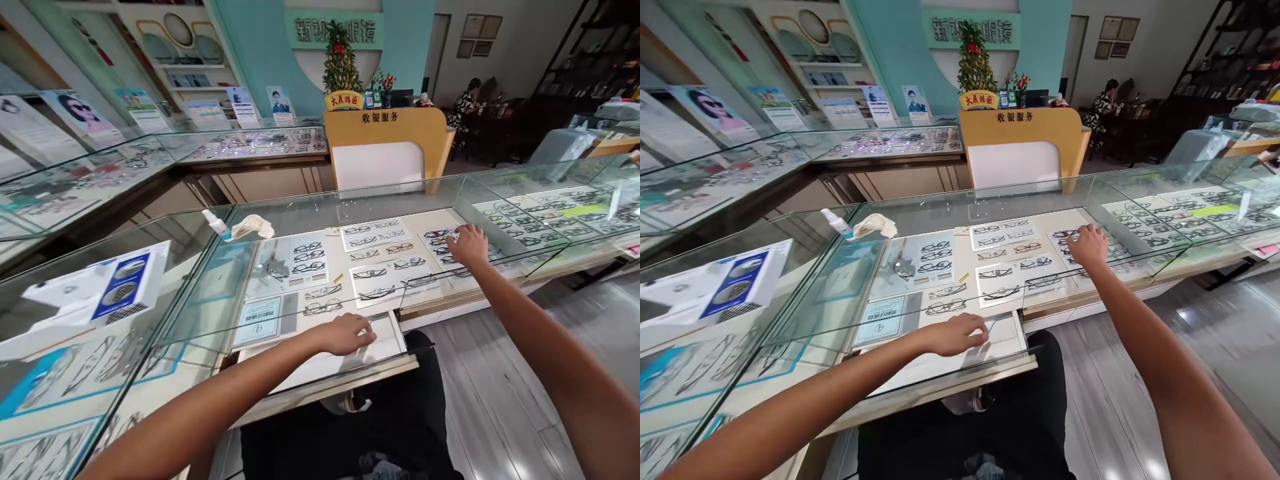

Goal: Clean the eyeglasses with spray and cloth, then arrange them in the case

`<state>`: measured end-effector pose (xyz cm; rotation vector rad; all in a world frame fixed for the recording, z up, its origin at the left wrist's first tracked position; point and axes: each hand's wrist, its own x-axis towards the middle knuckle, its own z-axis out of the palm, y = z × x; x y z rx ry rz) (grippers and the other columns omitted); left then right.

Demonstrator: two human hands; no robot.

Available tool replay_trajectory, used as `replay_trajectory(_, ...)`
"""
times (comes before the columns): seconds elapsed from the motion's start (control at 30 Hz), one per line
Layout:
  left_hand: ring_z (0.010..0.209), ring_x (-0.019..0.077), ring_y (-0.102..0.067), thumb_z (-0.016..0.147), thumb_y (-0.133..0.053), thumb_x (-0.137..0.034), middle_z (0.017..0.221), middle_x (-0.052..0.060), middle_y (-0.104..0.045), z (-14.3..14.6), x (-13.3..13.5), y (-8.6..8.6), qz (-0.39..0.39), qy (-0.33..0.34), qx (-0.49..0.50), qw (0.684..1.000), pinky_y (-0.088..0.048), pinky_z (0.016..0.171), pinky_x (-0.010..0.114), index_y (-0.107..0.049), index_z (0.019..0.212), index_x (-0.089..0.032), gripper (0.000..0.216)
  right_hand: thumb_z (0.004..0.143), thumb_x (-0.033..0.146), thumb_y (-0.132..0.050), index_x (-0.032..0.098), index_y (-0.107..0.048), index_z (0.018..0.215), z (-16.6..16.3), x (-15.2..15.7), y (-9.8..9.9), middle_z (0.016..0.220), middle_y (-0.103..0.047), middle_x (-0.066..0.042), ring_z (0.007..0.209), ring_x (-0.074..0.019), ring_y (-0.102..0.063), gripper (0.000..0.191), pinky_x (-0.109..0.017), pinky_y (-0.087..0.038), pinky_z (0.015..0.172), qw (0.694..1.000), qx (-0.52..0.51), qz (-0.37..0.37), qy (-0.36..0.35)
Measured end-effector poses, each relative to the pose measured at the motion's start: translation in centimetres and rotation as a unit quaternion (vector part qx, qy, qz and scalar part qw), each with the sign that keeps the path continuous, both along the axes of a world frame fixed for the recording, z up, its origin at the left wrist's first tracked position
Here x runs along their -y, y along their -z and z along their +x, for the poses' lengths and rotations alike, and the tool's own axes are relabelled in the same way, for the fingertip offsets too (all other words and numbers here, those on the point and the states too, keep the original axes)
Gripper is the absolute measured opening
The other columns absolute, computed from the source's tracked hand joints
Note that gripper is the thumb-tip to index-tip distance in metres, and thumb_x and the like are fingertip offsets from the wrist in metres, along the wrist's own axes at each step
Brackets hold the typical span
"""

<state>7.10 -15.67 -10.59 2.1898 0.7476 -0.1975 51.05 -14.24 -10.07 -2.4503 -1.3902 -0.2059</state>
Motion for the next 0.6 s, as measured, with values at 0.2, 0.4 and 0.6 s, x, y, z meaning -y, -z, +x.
replay_trajectory(0.2, 0.094, 0.036, -0.076, 0.099, -0.039, -0.083, 0.095, 0.008, -0.082, -7.1, 10.9, -8.9, 0.053, -0.236, -0.048, 0.969, -0.052, 0.086, 0.05, -0.072, 0.082, -0.036, 0.06, 0.1, 0.046, -0.046, 0.006, -0.069, 0.139, 0.0, 0.7, -0.8, 0.143, -0.068, -0.029, 0.132, -0.0433, -0.06, 0.061, -0.055, -0.044, 0.112, 0.997, -0.022, 0.071, -0.023)
replay_trajectory(0.4, 0.157, 0.044, -0.056, 0.086, -0.05, -0.082, 0.163, 0.016, -0.064, -14.0, 17.3, 0.7, 0.028, -0.421, -0.173, 0.89, -0.049, 0.123, 0.058, -0.074, 0.141, -0.027, 0.082, 0.096, 0.044, -0.059, 0.019, -0.072, 0.117, -5.0, 6.6, -3.8, 0.119, -0.079, -0.018, 0.104, -0.0303, -0.073, 0.035, -0.046, -0.054, 0.102, 0.961, -0.146, 0.208, -0.106)
replay_trajectory(0.6, 0.174, 0.037, -0.028, 0.088, -0.042, -0.09, 0.185, 0.021, -0.025, -15.2, 16.4, 7.0, 0.002, -0.485, -0.115, 0.867, -0.031, 0.14, 0.052, -0.023, 0.178, -0.002, 0.128, 0.095, 0.047, -0.07, 0.028, -0.071, 0.124, -11.6, 15.8, -12.0, 0.097, -0.077, -0.01, 0.099, -0.0313, -0.077, 0.035, -0.051, -0.061, 0.099, 0.871, -0.337, 0.279, -0.224)
